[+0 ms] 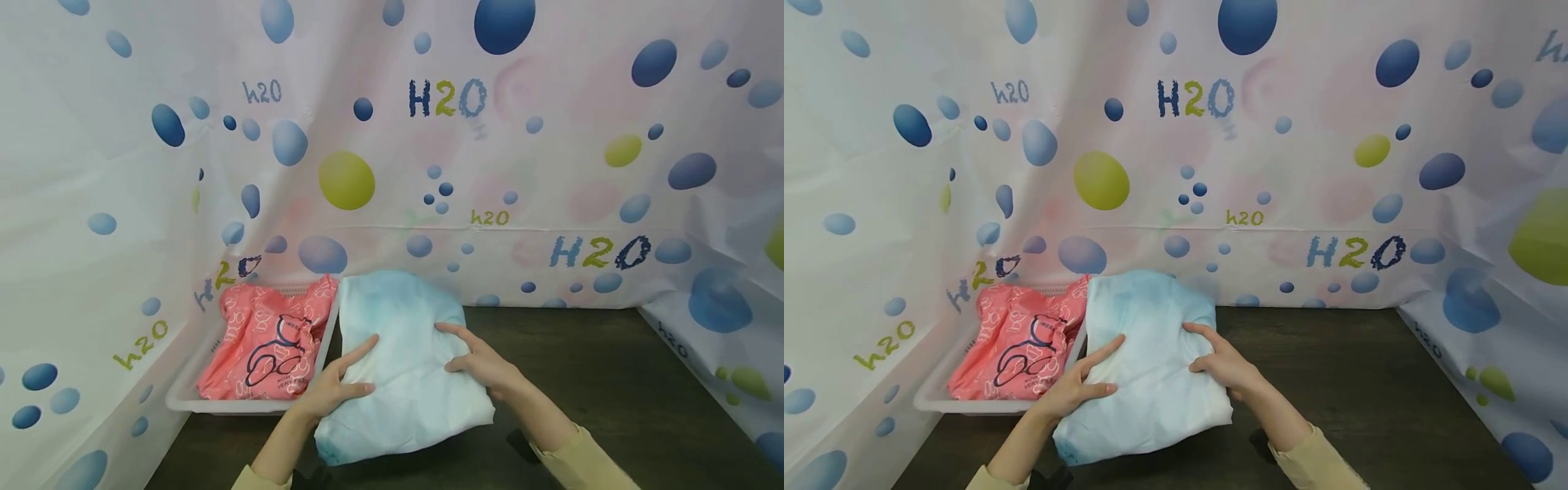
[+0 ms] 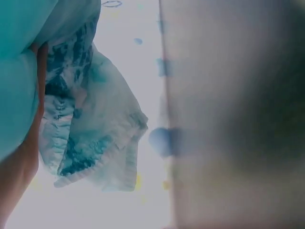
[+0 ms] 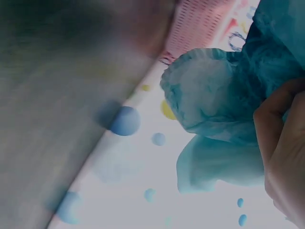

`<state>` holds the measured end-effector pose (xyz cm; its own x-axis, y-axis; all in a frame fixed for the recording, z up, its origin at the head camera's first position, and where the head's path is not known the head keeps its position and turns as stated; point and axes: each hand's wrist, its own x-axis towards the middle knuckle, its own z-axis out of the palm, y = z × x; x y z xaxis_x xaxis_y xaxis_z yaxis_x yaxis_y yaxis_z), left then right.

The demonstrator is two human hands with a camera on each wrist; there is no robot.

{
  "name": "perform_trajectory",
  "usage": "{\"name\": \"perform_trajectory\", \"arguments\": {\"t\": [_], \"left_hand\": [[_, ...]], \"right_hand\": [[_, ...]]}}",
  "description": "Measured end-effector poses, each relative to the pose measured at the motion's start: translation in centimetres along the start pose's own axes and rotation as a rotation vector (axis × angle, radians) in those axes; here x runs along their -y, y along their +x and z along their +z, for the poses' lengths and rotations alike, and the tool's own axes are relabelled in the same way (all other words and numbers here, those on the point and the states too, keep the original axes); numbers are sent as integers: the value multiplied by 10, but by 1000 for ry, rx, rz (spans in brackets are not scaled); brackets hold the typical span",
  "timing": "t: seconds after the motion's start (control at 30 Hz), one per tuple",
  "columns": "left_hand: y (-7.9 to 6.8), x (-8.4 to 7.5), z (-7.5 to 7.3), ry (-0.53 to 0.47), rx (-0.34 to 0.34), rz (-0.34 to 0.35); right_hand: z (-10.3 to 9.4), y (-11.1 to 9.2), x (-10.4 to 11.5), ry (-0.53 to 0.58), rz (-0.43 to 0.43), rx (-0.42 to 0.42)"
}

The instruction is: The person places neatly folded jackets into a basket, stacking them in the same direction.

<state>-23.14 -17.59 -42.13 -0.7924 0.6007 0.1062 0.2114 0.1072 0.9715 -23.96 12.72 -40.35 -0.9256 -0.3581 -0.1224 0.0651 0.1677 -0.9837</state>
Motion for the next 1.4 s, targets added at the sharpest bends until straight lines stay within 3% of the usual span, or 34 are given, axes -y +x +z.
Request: {"name": "perform_trajectory", "arguments": {"t": [0.2, 0.3, 0.43, 0.67, 0.87, 1.0, 1.13, 1.23, 1.4], "left_hand": [[-3, -25, -32, 159, -39, 13], [-8, -38, -53, 259, -68, 22], [-20, -50, -84, 319, -96, 11], [-42, -55, -140, 458, -172, -57], [-61, -58, -176, 500, -258, -116], [-72, -58, -196, 573, -284, -170], [-75, -54, -209, 577, -275, -288], [-75, -48, -216, 614, -259, -379], [-77, -35, -224, 621, -224, -427]], "right_hand": [[15, 18, 28, 50, -45, -22], [29, 29, 40, 89, -56, -21], [53, 46, 55, 131, -79, 2], [102, 82, 71, 136, -151, -2], [140, 109, 76, 75, -264, -2], [162, 125, 74, 28, -317, 19], [177, 139, 67, -6, -317, 27], [185, 146, 58, -1, -275, 28], [197, 154, 46, 50, -174, 5]]}}
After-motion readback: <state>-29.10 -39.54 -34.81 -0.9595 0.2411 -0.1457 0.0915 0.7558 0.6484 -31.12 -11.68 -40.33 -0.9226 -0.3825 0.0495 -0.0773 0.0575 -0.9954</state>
